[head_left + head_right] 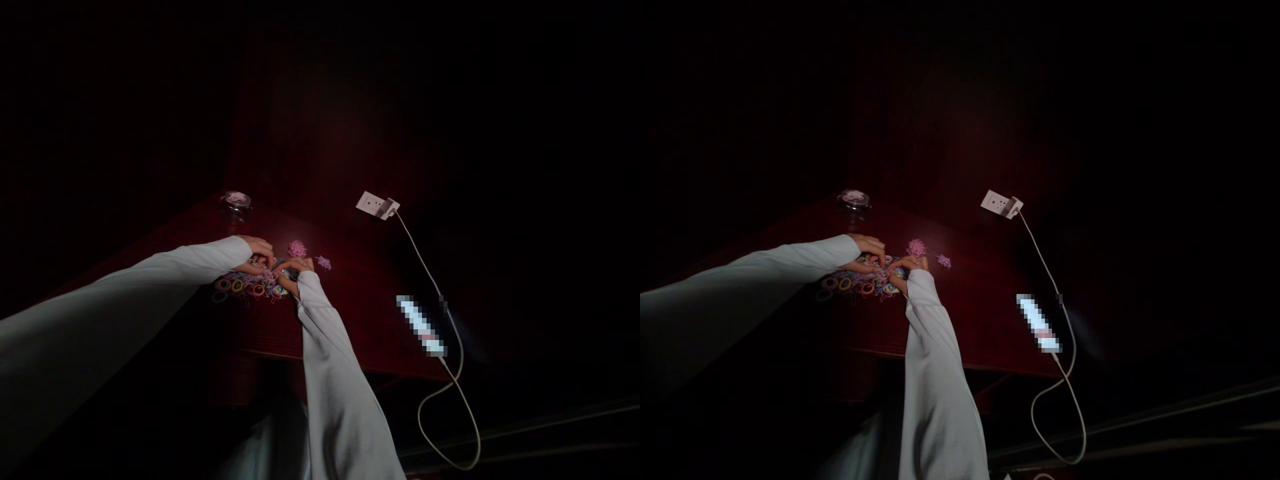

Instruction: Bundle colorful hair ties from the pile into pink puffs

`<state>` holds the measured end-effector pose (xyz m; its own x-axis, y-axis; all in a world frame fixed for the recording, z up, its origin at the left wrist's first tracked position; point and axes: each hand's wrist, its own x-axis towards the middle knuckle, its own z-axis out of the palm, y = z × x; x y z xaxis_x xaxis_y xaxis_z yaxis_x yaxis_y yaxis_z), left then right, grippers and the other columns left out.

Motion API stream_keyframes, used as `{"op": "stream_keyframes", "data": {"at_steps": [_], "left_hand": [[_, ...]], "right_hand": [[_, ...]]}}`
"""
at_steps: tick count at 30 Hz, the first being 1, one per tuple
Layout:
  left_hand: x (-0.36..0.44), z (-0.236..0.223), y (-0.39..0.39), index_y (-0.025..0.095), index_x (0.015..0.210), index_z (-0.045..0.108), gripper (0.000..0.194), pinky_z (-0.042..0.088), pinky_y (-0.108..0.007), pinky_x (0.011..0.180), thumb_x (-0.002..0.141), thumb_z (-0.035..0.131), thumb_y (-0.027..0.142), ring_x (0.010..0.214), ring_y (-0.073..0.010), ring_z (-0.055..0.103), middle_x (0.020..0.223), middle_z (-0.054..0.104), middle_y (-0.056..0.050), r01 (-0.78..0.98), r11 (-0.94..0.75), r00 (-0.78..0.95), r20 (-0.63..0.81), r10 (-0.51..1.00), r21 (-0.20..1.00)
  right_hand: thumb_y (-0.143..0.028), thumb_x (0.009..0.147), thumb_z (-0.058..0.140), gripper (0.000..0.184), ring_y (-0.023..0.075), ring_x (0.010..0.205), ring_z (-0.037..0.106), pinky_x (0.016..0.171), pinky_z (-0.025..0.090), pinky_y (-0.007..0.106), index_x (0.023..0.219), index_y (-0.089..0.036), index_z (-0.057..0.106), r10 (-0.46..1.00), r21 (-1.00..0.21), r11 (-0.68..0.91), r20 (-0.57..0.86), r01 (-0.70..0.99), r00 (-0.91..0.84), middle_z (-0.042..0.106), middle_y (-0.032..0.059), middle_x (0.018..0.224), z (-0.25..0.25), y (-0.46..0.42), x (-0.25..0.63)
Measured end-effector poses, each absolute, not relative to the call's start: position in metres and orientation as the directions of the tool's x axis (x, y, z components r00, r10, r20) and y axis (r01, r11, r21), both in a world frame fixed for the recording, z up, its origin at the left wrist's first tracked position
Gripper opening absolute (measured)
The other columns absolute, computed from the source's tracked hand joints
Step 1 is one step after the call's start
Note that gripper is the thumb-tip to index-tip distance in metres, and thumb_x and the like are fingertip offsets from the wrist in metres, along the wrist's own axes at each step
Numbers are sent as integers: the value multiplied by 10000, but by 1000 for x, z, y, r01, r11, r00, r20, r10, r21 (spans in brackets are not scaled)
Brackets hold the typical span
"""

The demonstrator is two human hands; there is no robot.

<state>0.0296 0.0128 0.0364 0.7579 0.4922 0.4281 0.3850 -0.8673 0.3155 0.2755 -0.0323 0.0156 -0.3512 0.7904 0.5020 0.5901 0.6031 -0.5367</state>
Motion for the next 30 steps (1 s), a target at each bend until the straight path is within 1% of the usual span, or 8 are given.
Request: {"op": "stream_keyframes", "data": {"at_steps": [7,13,18,20,25,30], "left_hand": [[31,34,15,209,921,782,176,401,-230,708,954,636,301,730,-142,534,774,603,8,379,-861,730,462,504,340],[31,40,13,202,926,755,153,421,-226,728,952,635,292,726,-137,552,785,615,9,387,-856,725,461,513,343],[30,43,8,210,1038,781,206,430,-240,743,985,644,354,717,-141,553,813,641,3,389,-852,722,458,518,351],[30,41,9,222,1055,794,218,419,-243,734,990,643,366,712,-143,546,804,641,7,384,-856,719,470,513,346],[31,32,15,225,937,816,262,387,-247,713,1027,611,361,729,-148,537,755,616,4,377,-879,725,498,477,293],[31,31,17,209,929,805,293,380,-254,719,1048,589,368,729,-147,532,759,618,1,373,-885,729,503,465,278]], "right_hand": [[-435,984,718,224,252,1122,635,1047,517,375,985,-261,859,794,-560,600,503,571,-342,813,61,1079,16,-31,276],[-345,942,753,131,258,1135,622,1029,530,373,980,-269,853,807,-603,585,502,543,-311,800,53,1053,20,-33,275],[-356,955,735,149,253,1125,625,1021,530,362,980,-263,849,820,-619,568,482,543,-309,790,51,1023,21,-33,276],[-354,953,736,150,255,1123,627,1023,529,362,983,-258,847,819,-623,570,482,535,-311,796,53,1029,21,-33,276],[-362,951,734,150,257,1116,643,1013,537,363,978,-262,843,836,-641,545,466,541,-290,804,49,1024,22,-34,274],[-310,942,740,113,237,1098,660,1024,526,357,971,-252,834,843,-638,532,458,557,-281,814,40,1028,24,-36,272]]}}
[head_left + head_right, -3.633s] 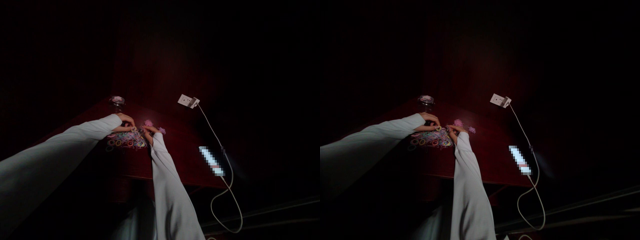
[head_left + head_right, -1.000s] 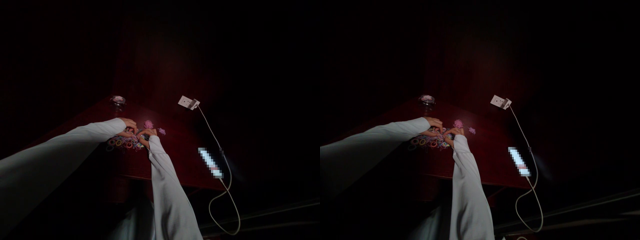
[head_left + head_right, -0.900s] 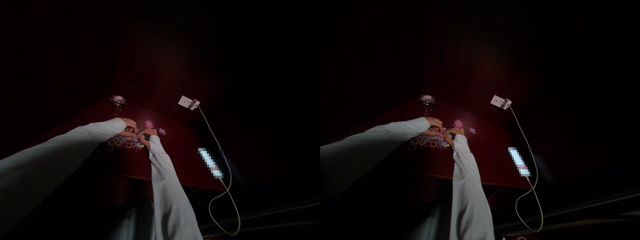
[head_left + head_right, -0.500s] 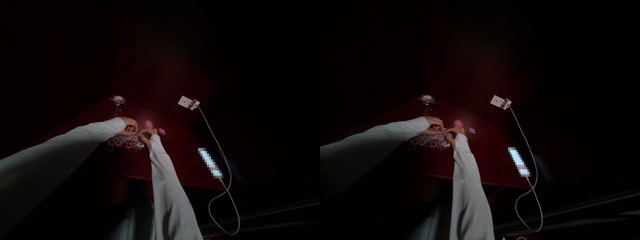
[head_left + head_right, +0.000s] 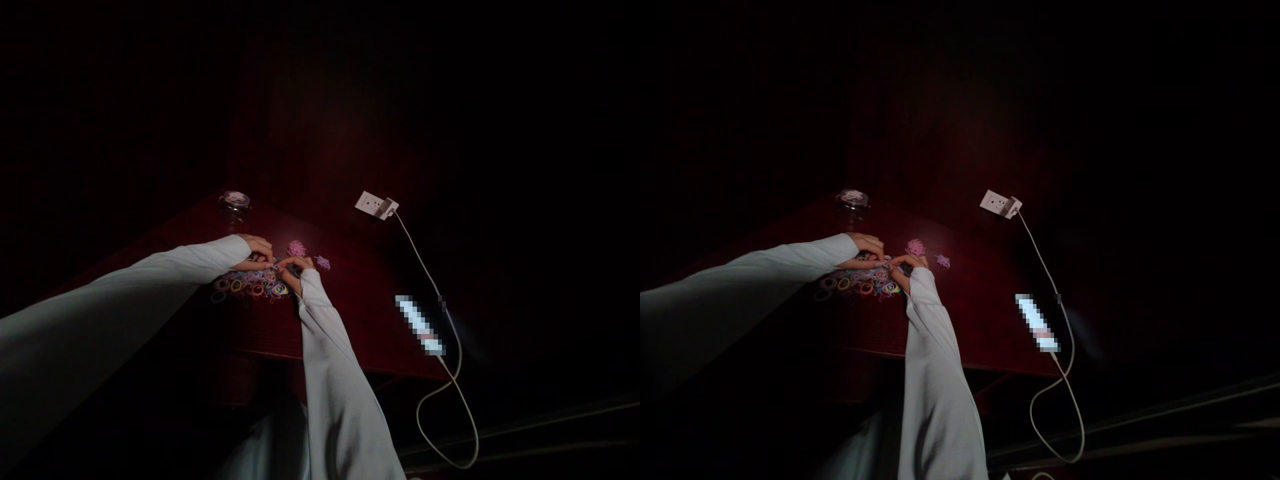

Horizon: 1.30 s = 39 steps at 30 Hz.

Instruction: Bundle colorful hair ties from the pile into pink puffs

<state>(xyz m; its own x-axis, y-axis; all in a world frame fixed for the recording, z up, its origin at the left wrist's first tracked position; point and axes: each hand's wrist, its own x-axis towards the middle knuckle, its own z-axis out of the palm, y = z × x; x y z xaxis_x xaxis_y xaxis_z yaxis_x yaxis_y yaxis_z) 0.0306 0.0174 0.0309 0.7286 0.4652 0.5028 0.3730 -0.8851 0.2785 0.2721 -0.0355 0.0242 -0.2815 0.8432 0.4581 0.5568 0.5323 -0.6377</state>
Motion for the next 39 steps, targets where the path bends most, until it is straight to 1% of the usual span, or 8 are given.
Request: {"op": "stream_keyframes", "data": {"at_steps": [7,12,17,23,27,30,34,39], "left_hand": [[31,34,14,195,869,763,296,383,-261,710,1045,577,343,714,-148,536,754,606,-3,369,-876,723,495,481,312],[30,43,8,191,847,750,301,402,-265,715,1047,586,345,719,-157,551,752,606,-13,367,-864,747,445,494,344],[30,43,12,187,822,732,314,403,-272,712,1046,582,348,709,-158,541,735,597,-17,370,-856,750,429,504,360],[30,35,19,198,762,702,253,388,-275,704,981,627,299,683,-158,529,681,560,3,349,-857,745,442,500,380],[30,41,11,197,806,717,200,381,-260,697,964,645,297,701,-149,550,726,587,5,356,-861,747,444,496,363],[30,48,4,195,894,730,168,395,-240,687,959,663,335,695,-137,550,785,626,3,377,-843,734,431,525,384],[33,52,-1,199,1012,755,222,406,-226,682,993,638,386,688,-128,536,842,659,-3,394,-823,714,427,555,409],[35,47,0,177,961,764,284,388,-217,685,1041,549,344,707,-118,531,828,638,-5,410,-836,705,455,544,365]], "right_hand": [[-313,942,727,140,231,1072,650,1004,528,354,967,-230,836,827,-640,557,482,528,-288,807,52,1013,23,-34,273],[-306,902,730,128,242,1063,657,1015,538,365,924,-238,836,853,-670,518,449,532,-266,795,44,987,24,-33,274],[-272,879,729,100,243,1049,674,1011,558,374,898,-256,826,864,-673,493,455,552,-217,781,40,993,25,-34,273],[-290,884,709,128,246,1029,679,991,550,385,913,-236,821,866,-693,481,470,537,-170,771,50,965,29,-37,274],[-307,883,708,131,243,1008,674,983,544,388,907,-233,814,865,-704,488,471,516,-175,768,50,960,30,-39,273],[-320,887,710,135,240,1009,679,968,545,377,916,-239,814,866,-713,490,465,501,-185,763,43,964,31,-40,272],[-343,887,723,148,240,1011,684,954,546,362,933,-245,823,876,-721,476,435,503,-206,770,38,973,32,-41,271],[-312,892,713,143,235,1022,684,965,536,354,943,-245,829,868,-708,492,441,506,-226,788,37,1001,32,-43,271]]}}
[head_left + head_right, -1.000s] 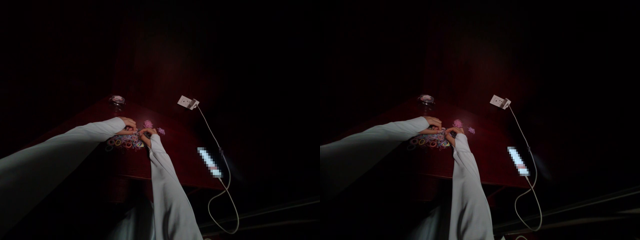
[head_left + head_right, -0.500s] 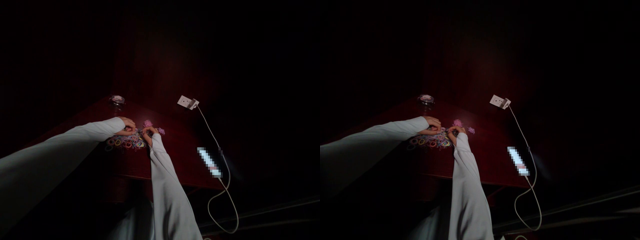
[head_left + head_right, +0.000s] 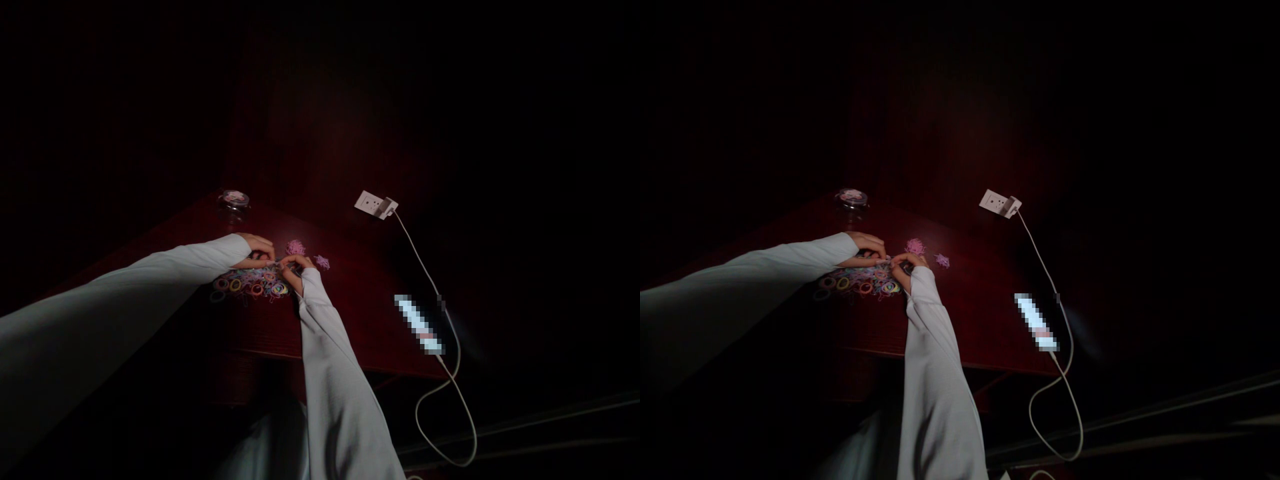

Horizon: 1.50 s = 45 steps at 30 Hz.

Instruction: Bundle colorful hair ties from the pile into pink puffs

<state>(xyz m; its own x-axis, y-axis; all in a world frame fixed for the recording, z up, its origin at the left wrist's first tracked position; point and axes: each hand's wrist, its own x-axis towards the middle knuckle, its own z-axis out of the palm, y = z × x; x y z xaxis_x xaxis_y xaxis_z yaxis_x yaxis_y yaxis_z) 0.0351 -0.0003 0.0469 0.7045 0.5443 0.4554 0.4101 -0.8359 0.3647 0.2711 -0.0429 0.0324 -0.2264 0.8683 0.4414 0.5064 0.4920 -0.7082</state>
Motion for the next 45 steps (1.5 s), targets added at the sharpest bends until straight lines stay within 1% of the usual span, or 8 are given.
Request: {"op": "stream_keyframes", "data": {"at_steps": [4,9,14,27,33,37,40,45], "left_hand": [[34,44,2,202,938,768,266,395,-226,678,1030,578,363,690,-124,526,825,651,-4,395,-842,691,485,536,369],[32,46,5,202,974,784,249,410,-219,679,1028,589,346,702,-129,547,845,665,-17,391,-838,719,443,536,379],[32,47,6,194,965,787,271,414,-224,688,1034,581,356,709,-136,553,810,652,-17,396,-836,723,432,539,379],[33,49,1,181,940,749,255,397,-220,697,1042,559,316,692,-118,522,830,642,-5,420,-834,721,427,546,357],[31,51,1,194,960,750,271,394,-215,686,1047,558,366,699,-119,542,862,664,-8,431,-826,719,416,557,362],[28,52,2,200,931,736,259,387,-219,683,1042,558,353,698,-118,543,861,663,0,468,-819,691,441,573,332],[25,49,6,210,899,716,240,382,-233,711,1036,556,324,722,-124,561,841,655,9,495,-823,670,480,566,279],[24,43,7,208,870,693,222,377,-270,787,1016,559,306,840,-152,611,843,673,9,589,-795,660,481,577,145]], "right_hand": [[-317,916,713,144,229,999,682,968,542,358,969,-251,831,857,-691,509,465,514,-222,811,29,1005,31,-44,270],[-315,929,714,153,226,987,696,1013,529,371,998,-251,836,836,-669,544,478,507,-267,833,27,1007,31,-42,272],[-285,918,723,122,237,1023,714,1052,518,384,939,-255,839,844,-644,532,457,550,-280,835,35,1026,30,-36,274],[-306,897,739,127,240,1026,700,1024,525,374,914,-244,849,834,-632,547,466,549,-294,829,43,997,23,-24,277],[-240,803,771,57,248,961,689,984,533,382,784,-260,821,872,-654,471,444,592,-205,804,23,885,12,-9,269],[-292,854,738,110,237,956,671,981,509,374,882,-252,837,850,-626,505,481,594,-216,804,31,933,11,-8,276],[-348,890,713,160,246,1018,646,1004,462,387,936,-256,835,859,-619,437,502,653,-99,808,41,1018,14,-8,288],[-333,940,658,206,302,1172,569,999,370,413,1009,-275,843,823,-661,-22,414,750,388,798,70,1173,22,-5,308]]}}
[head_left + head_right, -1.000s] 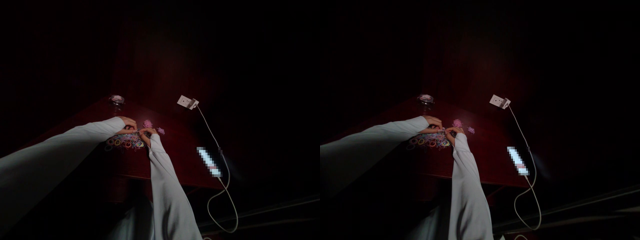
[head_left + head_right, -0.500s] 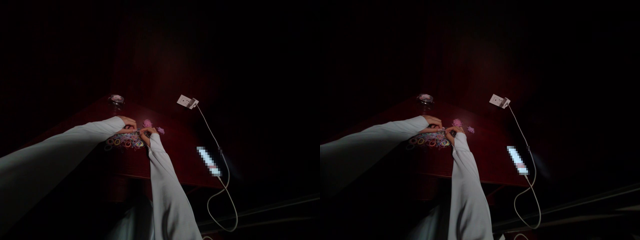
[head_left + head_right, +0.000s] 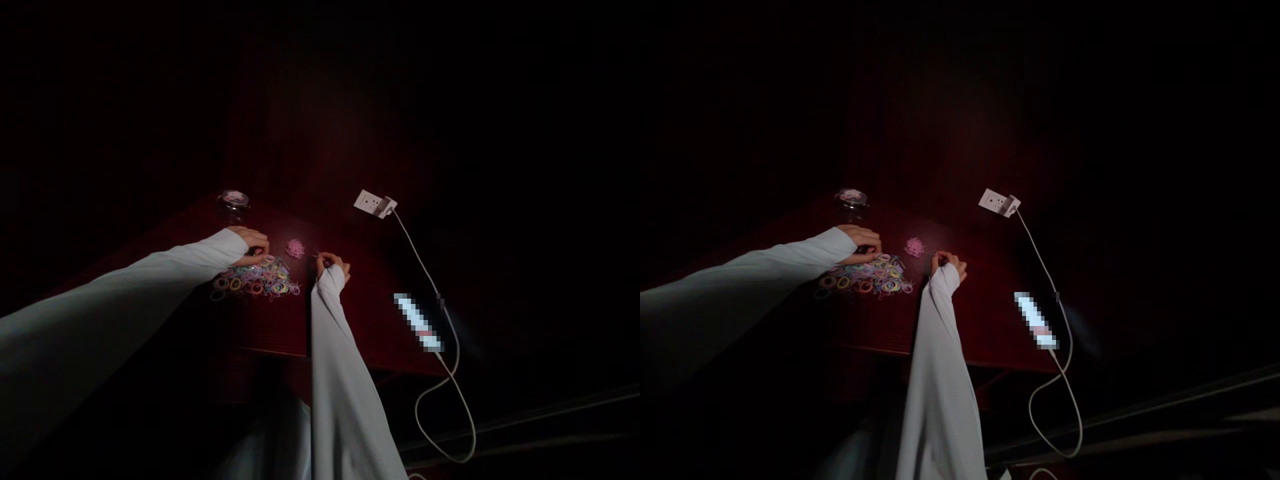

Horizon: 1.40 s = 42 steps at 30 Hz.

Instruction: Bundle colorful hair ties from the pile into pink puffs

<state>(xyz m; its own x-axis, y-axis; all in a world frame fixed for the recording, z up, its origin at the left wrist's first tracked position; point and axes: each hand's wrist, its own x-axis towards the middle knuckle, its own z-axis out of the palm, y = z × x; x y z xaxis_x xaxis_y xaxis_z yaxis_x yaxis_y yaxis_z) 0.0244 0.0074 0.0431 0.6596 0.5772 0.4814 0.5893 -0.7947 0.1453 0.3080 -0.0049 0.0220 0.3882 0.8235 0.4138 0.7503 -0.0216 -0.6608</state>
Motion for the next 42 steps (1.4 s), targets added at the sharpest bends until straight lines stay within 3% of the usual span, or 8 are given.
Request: {"op": "stream_keyframes", "data": {"at_steps": [3,9,16,24,27,29,31,42], "left_hand": [[26,42,4,195,919,704,213,373,-281,816,1020,548,300,882,-151,617,886,703,5,631,-767,636,488,598,118],[29,46,2,209,869,701,160,373,-319,827,955,572,246,875,-159,627,862,714,-3,637,-755,636,449,628,154],[29,49,-1,192,912,712,230,338,-320,830,1016,531,288,899,-162,623,891,725,-11,624,-774,663,449,598,109],[30,50,-4,182,937,710,251,313,-295,815,1044,518,302,913,-155,597,910,727,-6,637,-765,659,445,607,100],[32,49,-5,176,924,715,242,312,-304,815,1035,530,287,904,-160,598,897,723,-14,638,-763,653,451,608,104],[32,49,-5,172,916,717,240,317,-308,818,1029,534,278,902,-164,608,896,724,-19,638,-763,654,454,605,99],[33,50,-5,177,907,715,233,330,-306,825,1023,537,271,896,-163,620,892,726,-15,635,-767,656,458,600,95],[31,49,0,220,909,718,220,401,-267,796,1022,543,292,875,-159,685,886,737,4,555,-821,709,439,551,135]], "right_hand": [[-325,963,646,231,336,1231,537,998,333,430,1050,-272,854,782,-639,-196,356,744,512,779,89,1288,26,-5,317],[-353,1002,636,292,395,1298,519,1049,312,484,1106,-220,874,787,-579,-257,339,774,516,776,144,1330,31,-4,323],[-375,974,661,308,391,1308,526,1099,312,498,1095,-191,876,786,-658,-191,343,729,515,792,162,1297,23,-2,327],[-386,918,741,193,394,1239,546,1060,379,549,912,-241,868,765,-711,-133,369,691,527,793,143,1252,29,-4,326],[-433,911,777,192,351,1237,551,1067,418,500,949,-269,871,821,-680,126,480,722,309,787,109,1204,29,-8,316],[-455,928,773,199,310,1234,558,1096,427,458,980,-291,874,817,-604,353,572,715,80,781,80,1177,29,-13,307],[-461,941,772,191,289,1238,553,1112,429,432,985,-308,877,788,-539,475,612,696,-65,769,58,1195,30,-20,300],[-491,937,809,187,275,1264,548,1150,388,475,1041,-359,891,836,-484,523,454,702,-310,749,33,1255,25,-32,288]]}}
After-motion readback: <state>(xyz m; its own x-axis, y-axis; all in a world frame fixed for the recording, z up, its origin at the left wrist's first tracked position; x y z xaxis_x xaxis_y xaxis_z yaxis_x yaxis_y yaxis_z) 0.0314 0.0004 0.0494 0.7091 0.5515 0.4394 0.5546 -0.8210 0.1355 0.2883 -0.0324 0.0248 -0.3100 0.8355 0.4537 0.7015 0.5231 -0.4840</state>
